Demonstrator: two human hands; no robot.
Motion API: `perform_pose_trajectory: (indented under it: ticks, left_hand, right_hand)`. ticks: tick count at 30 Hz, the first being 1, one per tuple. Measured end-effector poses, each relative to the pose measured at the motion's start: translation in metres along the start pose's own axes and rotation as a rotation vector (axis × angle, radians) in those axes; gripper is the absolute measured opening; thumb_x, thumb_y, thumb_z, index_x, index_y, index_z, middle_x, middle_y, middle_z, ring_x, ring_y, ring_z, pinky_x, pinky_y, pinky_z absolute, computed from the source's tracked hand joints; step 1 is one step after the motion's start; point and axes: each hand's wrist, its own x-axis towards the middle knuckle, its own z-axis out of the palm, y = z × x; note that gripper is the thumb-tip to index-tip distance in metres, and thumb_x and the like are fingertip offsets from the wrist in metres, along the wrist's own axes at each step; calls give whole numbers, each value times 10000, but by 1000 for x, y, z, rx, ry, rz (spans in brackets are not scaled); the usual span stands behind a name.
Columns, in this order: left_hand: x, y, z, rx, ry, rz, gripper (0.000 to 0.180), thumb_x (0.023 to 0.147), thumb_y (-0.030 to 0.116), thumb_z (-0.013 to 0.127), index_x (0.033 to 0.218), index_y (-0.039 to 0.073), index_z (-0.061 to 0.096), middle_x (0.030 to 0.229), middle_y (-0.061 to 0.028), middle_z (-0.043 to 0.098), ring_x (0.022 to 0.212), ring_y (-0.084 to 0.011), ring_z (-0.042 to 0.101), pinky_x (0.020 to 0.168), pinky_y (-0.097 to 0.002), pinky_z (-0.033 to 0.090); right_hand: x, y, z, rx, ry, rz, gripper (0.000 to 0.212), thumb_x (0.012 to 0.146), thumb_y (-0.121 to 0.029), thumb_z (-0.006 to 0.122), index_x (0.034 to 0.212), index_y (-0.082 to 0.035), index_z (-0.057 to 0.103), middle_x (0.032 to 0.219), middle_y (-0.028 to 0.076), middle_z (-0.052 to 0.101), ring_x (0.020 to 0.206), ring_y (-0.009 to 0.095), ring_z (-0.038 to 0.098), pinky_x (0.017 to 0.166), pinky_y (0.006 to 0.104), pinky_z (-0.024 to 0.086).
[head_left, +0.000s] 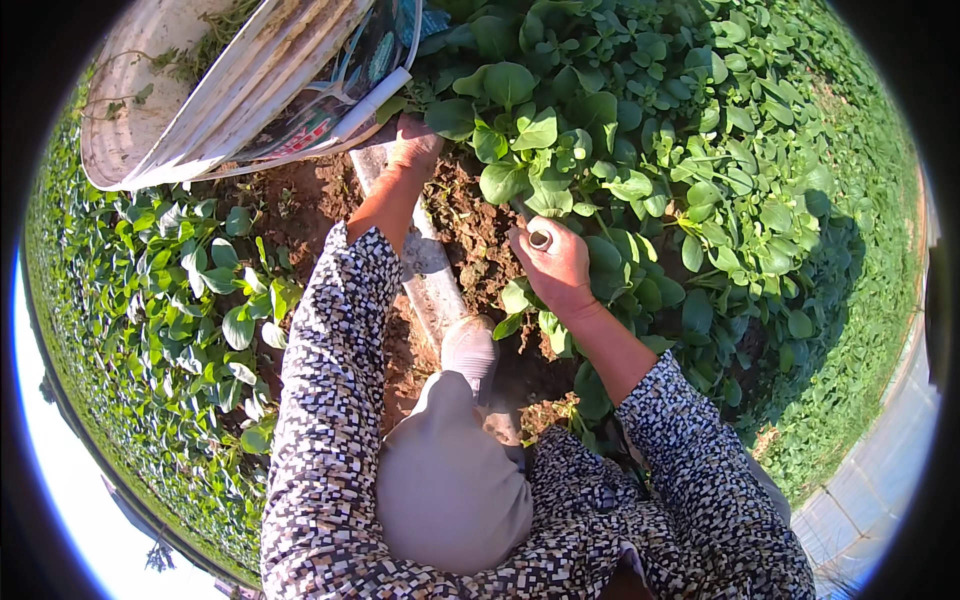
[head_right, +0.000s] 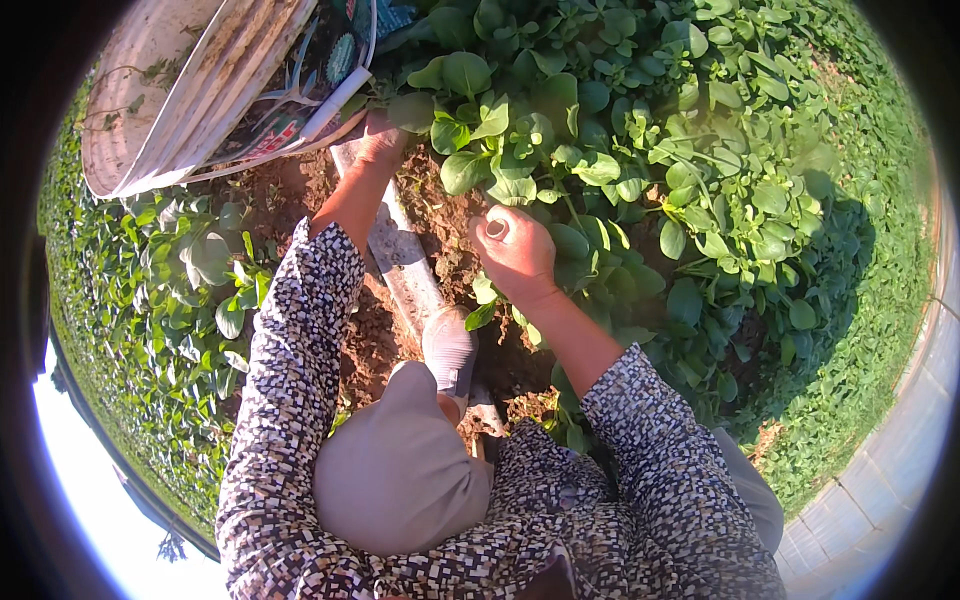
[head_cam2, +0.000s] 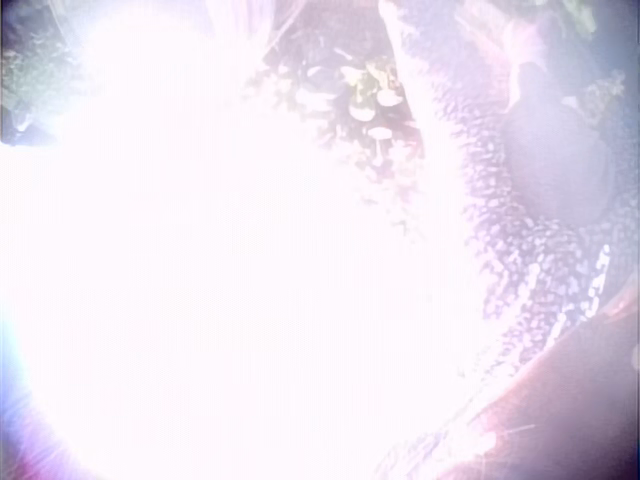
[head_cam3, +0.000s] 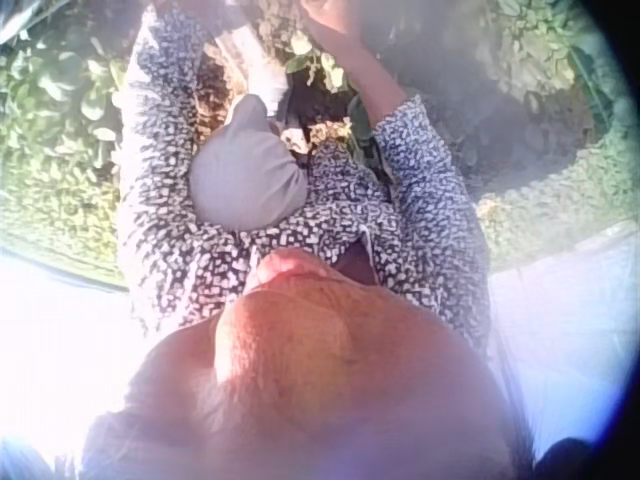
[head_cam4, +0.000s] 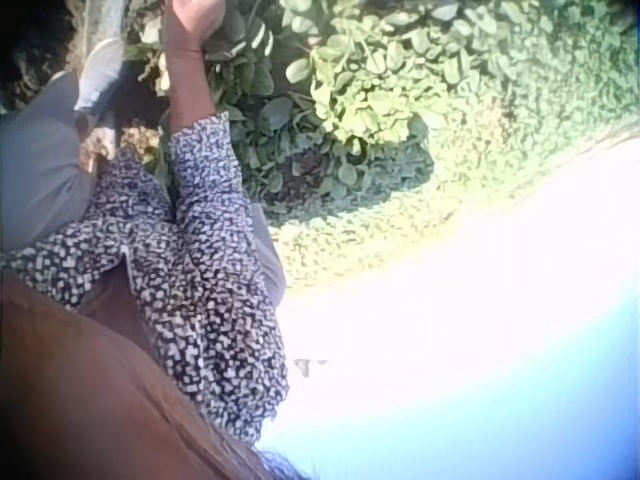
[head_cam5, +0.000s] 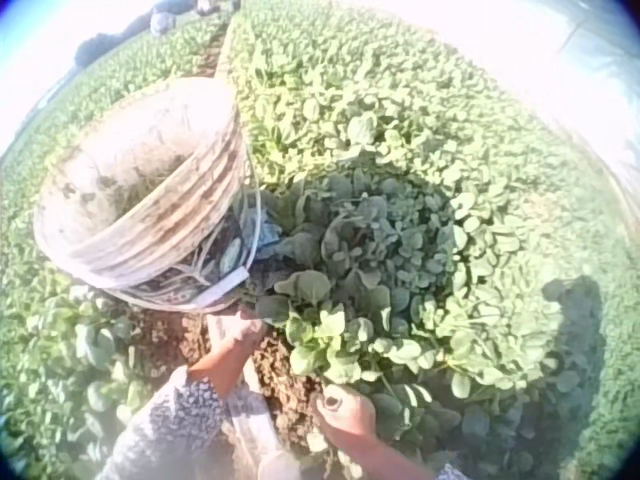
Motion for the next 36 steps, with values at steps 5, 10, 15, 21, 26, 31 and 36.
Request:
perform_pose_trajectory:
  ticks: [5, 10, 15, 21, 26, 31, 36]
  left_hand:
    - [-5, 40, 22, 131, -202, -5, 365, 838, 210, 616, 1134, 3, 564, 1132, -124, 618, 972, -227, 587, 829, -334, 468]
    - [34, 11, -3, 982, -166, 295, 341, 836, 217, 624, 1085, -14, 583, 1020, -139, 634, 857, -232, 614, 729, -321, 480]
    - [-35, 23, 11, 312, -43, 163, 376, 866, 305, 576, 1127, 34, 596, 1096, -138, 641, 981, -258, 613, 846, -361, 482]
    - [-38, 42, 50, 904, -62, 255, 306, 793, 250, 587, 1029, 61, 634, 985, -168, 672, 898, -350, 648, 777, -409, 518]
    - [-6, 31, 35, 1123, -367, 725, 247, 807, 237, 593, 973, 64, 653, 998, -171, 664, 880, -349, 637, 759, -400, 518]
    - [-8, 20, 31, 1162, -470, 721, 219, 826, 201, 578, 1003, 91, 646, 990, -155, 667, 864, -324, 636, 739, -396, 517]
    - [-20, 33, 46, 988, -301, 449, 260, 781, 211, 625, 1013, 96, 648, 986, -151, 669, 886, -329, 642, 762, -400, 521]
  right_hand:
    - [1, -1, 4, 113, -20, 176, 264, 812, -232, 642, 691, -21, 539, 589, 75, 466, 543, 187, 416, 527, 312, 394]
    - [0, -8, -1, 64, -123, 145, 305, 808, -294, 591, 664, -37, 516, 647, 127, 549, 595, 326, 524, 569, 382, 431]
    - [2, 3, -7, -4, -19, -6, 285, 809, -251, 628, 642, -55, 506, 644, 150, 550, 616, 360, 558, 560, 429, 437]
    - [-4, -3, -6, 22, -46, 130, 296, 799, -278, 637, 654, -50, 517, 621, 130, 528, 593, 333, 516, 572, 388, 425]
    - [-7, -21, 6, 159, 9, 257, 305, 839, -255, 686, 697, -30, 537, 548, -1, 418, 526, 85, 356, 507, 255, 351]
    - [-2, -16, 13, -18, 85, 103, 317, 818, -273, 689, 680, -31, 539, 556, 84, 473, 493, 199, 423, 508, 323, 387]
    - [1, -19, 9, -157, 16, 84, 257, 809, -300, 623, 681, -78, 594, 712, 104, 613, 657, 314, 598, 608, 398, 475]
